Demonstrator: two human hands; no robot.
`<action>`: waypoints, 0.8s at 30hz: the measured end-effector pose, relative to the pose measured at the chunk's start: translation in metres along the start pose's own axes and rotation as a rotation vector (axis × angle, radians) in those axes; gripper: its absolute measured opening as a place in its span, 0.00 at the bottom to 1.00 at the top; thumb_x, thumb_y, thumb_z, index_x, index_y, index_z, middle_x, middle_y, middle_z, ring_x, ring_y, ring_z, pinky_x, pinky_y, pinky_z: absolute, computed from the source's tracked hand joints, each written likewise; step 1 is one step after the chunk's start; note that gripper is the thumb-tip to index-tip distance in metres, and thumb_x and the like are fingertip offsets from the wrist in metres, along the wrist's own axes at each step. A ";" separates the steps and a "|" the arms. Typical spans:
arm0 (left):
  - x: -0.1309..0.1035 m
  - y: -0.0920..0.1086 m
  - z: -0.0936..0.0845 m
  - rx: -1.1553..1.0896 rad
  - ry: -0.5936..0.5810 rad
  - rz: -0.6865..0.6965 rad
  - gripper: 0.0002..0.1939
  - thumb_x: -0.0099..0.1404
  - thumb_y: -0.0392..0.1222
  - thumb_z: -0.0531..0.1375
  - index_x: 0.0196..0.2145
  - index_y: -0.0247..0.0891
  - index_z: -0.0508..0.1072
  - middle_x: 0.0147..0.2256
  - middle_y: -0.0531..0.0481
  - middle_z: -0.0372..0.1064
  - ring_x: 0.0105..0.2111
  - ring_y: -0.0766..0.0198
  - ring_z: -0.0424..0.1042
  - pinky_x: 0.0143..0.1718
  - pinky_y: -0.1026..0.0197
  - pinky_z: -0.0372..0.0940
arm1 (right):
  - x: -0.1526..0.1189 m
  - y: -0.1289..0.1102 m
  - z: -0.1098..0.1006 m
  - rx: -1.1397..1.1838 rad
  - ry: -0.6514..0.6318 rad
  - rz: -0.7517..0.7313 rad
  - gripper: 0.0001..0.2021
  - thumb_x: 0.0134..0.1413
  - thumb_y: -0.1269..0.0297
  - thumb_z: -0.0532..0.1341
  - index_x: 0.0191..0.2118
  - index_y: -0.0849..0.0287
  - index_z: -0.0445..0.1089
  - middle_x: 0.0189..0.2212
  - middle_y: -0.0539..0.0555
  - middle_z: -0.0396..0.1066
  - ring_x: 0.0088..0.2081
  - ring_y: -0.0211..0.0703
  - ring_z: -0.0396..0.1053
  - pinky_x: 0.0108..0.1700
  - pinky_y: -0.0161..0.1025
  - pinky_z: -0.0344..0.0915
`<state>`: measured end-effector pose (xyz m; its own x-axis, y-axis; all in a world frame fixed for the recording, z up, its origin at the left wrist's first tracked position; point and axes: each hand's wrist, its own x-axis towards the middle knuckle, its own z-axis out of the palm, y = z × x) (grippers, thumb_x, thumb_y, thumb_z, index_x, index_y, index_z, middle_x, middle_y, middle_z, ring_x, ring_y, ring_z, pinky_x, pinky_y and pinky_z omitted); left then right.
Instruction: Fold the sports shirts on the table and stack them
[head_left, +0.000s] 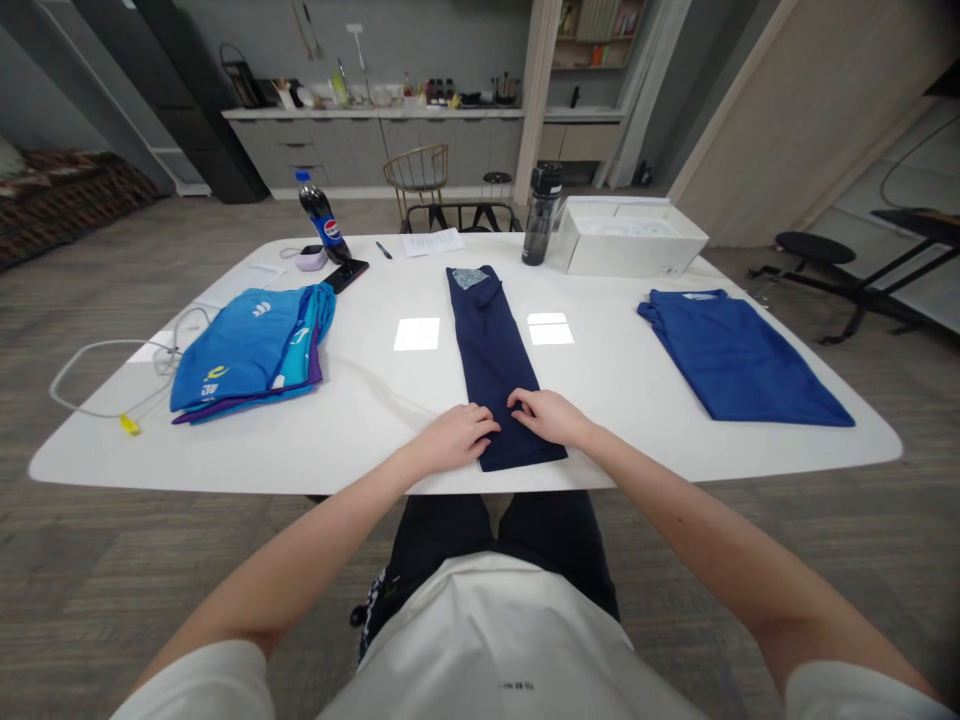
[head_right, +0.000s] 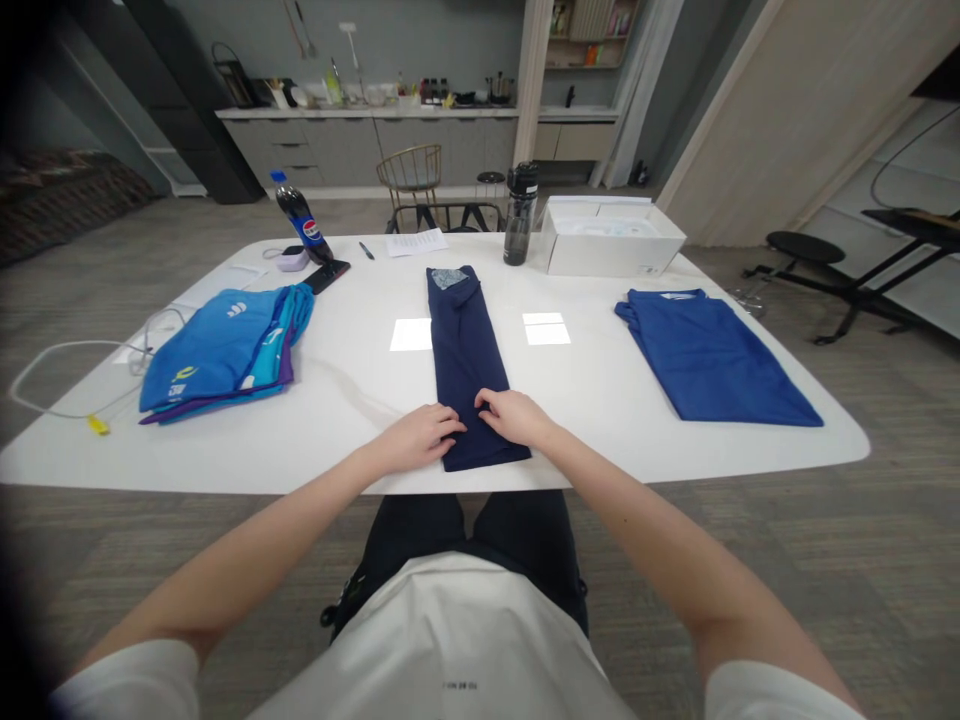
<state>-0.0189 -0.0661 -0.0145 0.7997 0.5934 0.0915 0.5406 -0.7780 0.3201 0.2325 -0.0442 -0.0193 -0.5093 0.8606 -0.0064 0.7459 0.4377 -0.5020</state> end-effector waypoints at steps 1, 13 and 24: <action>-0.002 0.002 -0.001 0.012 -0.016 0.006 0.14 0.71 0.39 0.56 0.51 0.41 0.76 0.47 0.44 0.73 0.47 0.57 0.72 0.52 0.53 0.65 | -0.004 -0.004 0.001 0.039 -0.017 0.003 0.07 0.63 0.65 0.61 0.45 0.52 0.73 0.23 0.44 0.68 0.27 0.39 0.66 0.33 0.35 0.56; -0.026 -0.002 -0.007 -0.035 -0.028 0.060 0.24 0.64 0.27 0.52 0.52 0.44 0.77 0.52 0.45 0.72 0.56 0.55 0.68 0.62 0.49 0.60 | -0.043 0.007 -0.008 0.139 -0.103 -0.098 0.10 0.61 0.67 0.62 0.43 0.51 0.79 0.30 0.50 0.72 0.31 0.42 0.69 0.37 0.38 0.64; -0.022 -0.010 0.008 -0.314 0.010 0.147 0.14 0.72 0.35 0.55 0.48 0.43 0.80 0.53 0.46 0.75 0.57 0.57 0.70 0.61 0.52 0.64 | -0.073 0.027 -0.019 -0.082 -0.201 -0.265 0.26 0.61 0.75 0.57 0.60 0.43 0.73 0.58 0.58 0.68 0.58 0.54 0.64 0.57 0.53 0.60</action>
<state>-0.0396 -0.0733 -0.0268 0.8594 0.4832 0.1671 0.3120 -0.7546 0.5772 0.2985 -0.0901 -0.0159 -0.7587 0.6487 -0.0595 0.6040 0.6662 -0.4375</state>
